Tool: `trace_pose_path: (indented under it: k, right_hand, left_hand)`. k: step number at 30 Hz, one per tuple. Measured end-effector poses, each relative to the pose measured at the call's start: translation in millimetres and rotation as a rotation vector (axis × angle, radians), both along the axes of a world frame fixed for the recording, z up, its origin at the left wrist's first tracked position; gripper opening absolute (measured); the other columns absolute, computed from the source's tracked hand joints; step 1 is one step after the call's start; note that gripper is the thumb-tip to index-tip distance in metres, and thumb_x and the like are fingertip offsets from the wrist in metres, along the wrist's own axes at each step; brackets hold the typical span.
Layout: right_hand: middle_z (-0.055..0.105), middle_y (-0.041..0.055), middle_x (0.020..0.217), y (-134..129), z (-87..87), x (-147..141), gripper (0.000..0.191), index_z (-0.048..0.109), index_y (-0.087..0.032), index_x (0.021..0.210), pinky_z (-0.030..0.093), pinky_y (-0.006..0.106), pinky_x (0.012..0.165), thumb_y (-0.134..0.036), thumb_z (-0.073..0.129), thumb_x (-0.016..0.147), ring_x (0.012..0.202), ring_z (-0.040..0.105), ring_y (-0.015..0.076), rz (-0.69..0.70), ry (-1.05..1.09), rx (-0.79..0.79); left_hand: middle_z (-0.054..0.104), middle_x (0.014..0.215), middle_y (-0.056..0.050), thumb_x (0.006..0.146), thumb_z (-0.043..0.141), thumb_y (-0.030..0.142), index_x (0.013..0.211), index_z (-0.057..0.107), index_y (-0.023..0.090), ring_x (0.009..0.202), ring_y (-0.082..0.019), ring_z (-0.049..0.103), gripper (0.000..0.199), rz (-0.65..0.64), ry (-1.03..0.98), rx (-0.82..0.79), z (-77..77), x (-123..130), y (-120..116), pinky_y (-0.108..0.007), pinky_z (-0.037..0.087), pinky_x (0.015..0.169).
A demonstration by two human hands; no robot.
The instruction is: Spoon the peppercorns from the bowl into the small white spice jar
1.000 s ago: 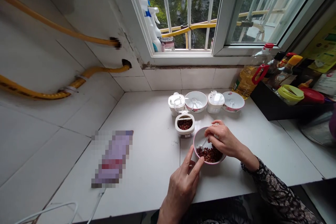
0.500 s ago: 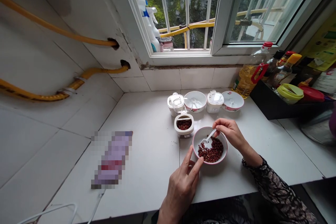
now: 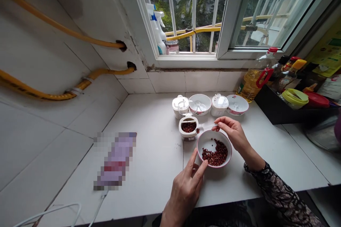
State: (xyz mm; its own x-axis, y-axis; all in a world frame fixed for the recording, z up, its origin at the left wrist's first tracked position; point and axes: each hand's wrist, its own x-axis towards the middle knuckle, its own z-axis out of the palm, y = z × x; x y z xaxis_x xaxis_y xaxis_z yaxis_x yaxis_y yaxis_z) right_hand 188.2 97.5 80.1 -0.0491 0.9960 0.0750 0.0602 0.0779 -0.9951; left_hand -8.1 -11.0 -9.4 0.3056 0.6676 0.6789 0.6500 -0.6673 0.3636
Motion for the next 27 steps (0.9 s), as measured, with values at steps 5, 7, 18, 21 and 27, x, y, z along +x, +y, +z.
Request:
trace_pose_path:
  k: [5, 7, 18, 21, 27]
  right_hand:
    - [0.074, 0.0069, 0.086, -1.5, 1.0, -20.3, 0.013, 0.062, -0.02, 0.094, 0.052, 0.037, 0.08, -0.029, 0.053, 0.093, 0.081, 0.069, 0.02, -0.064, -0.23, 0.365]
    - [0.074, 0.0062, 0.085, -2.2, 0.6, -25.0, 0.014, 0.064, -0.021, 0.093, 0.049, 0.041, 0.086, -0.022, 0.05, 0.094, 0.08, 0.067, 0.0205, -0.028, -0.428, 0.586]
    - [0.066, -0.0018, 0.064, -7.2, 14.2, 10.3, 0.017, 0.062, -0.022, 0.083, 0.043, 0.041, 0.089, -0.01, 0.05, 0.085, 0.062, 0.057, 0.0174, 0.035, -0.643, 0.752]
    - [0.067, -0.0016, 0.065, -5.5, 4.1, 15.5, 0.017, 0.06, -0.021, 0.079, 0.041, 0.043, 0.092, -0.01, 0.047, 0.083, 0.058, 0.055, 0.0154, 0.111, -0.764, 0.702]
    - [0.066, -0.0034, 0.061, -11.0, -12.0, 3.6, 0.022, 0.059, -0.021, 0.077, 0.039, 0.044, 0.097, -0.008, 0.043, 0.082, 0.055, 0.054, 0.0133, 0.315, -0.698, 0.549]
  left_hand:
    - [0.045, 0.148, -0.023, 0.091, 0.047, 0.001, 0.132, 0.057, 0.017, 0.086, -0.015, 0.07, 0.045, 0.006, 0.008, 0.002, -5.3, -0.3, 0.2, -0.026, 0.058, 0.073]
    - [0.044, 0.148, -0.023, 0.09, 0.047, 0.0, 0.132, 0.057, 0.017, 0.088, -0.016, 0.07, 0.046, 0.016, 0.009, 0.016, -6.3, -0.2, 0.3, -0.025, 0.057, 0.072]
    - [0.044, 0.149, -0.022, 0.091, 0.049, 0.002, 0.133, 0.056, 0.016, 0.087, -0.015, 0.07, 0.045, 0.005, 0.002, 0.008, -1.6, 0.0, -0.4, -0.024, 0.057, 0.072]
    - [0.043, 0.149, -0.023, 0.091, 0.049, 0.001, 0.133, 0.056, 0.016, 0.087, -0.015, 0.07, 0.045, -0.001, 0.002, 0.004, -1.7, -0.2, 0.3, -0.025, 0.057, 0.073]
    - [0.042, 0.149, -0.023, 0.091, 0.049, 0.0, 0.134, 0.055, 0.016, 0.088, -0.015, 0.07, 0.047, -0.003, 0.009, 0.0, -4.6, -0.7, 0.1, -0.025, 0.057, 0.073]
